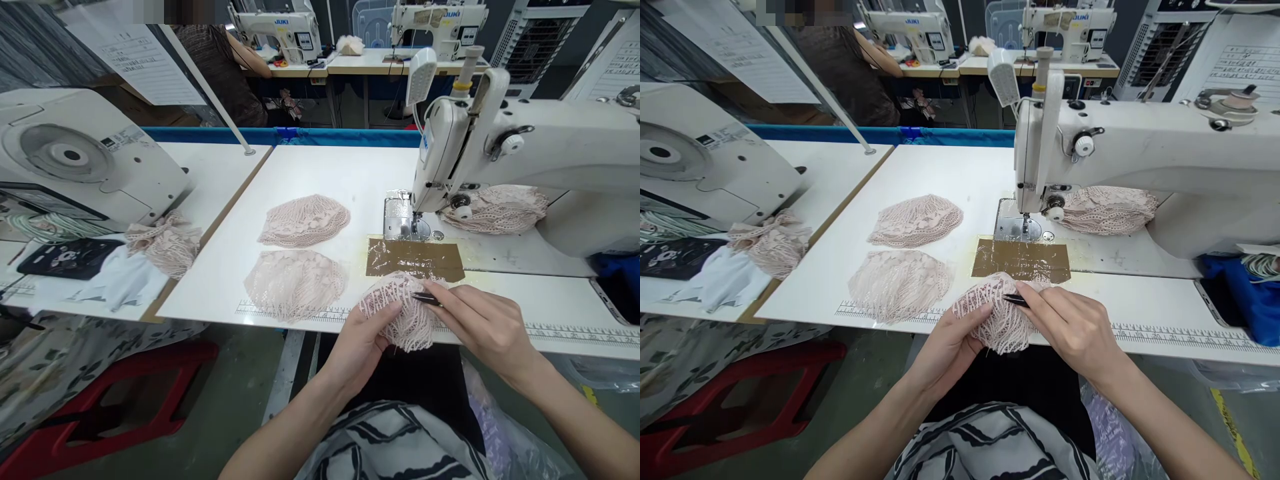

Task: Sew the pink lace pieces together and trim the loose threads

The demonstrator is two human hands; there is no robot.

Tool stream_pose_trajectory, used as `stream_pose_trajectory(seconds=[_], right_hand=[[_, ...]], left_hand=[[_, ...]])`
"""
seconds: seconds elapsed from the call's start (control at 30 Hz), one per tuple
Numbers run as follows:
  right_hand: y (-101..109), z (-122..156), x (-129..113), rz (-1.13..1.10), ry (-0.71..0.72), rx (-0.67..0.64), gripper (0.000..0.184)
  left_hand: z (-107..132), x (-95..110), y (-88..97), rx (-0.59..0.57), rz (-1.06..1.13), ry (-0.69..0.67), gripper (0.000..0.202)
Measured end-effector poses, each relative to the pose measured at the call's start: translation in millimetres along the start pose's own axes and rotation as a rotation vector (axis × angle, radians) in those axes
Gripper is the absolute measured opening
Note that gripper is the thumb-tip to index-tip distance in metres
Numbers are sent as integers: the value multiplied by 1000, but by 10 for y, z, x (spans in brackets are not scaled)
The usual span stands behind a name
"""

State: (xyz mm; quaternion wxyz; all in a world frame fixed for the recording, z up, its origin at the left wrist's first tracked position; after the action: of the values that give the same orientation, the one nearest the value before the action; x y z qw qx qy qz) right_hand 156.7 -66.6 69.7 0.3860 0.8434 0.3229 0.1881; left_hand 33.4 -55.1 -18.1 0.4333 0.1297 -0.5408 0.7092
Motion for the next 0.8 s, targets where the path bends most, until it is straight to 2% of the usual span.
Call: stream_pose_trajectory(seconds=[0.33,0.57,0.7,0.8], right_hand=[[32,-37,-15,3,4,14,45],[28,70,77,-7,-100,8,50],[55,135,10,-62,-131,24,53],[32,197,-90,-115,-139,-16,52]], left_hand=[[9,1,-12,-27,-23,1,33],[-44,-4,52,13,67,-22,30],[-50,-22,47,-6,114,-26,29],[-39,-31,10,-31,118,-17,31]])
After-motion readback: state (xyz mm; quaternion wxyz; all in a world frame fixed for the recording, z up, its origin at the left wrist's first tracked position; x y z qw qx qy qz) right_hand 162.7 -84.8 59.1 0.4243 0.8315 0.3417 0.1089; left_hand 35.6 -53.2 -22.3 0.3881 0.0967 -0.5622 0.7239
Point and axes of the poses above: each hand's wrist, its own z-axis away from the middle knuckle, its own y-axis out of the back of the hand, x = y × z, the point moved 9 cm from there along -z, towards the middle knuckle, and after that the axes turned 3 degrees about z, right-handed, at the moved point
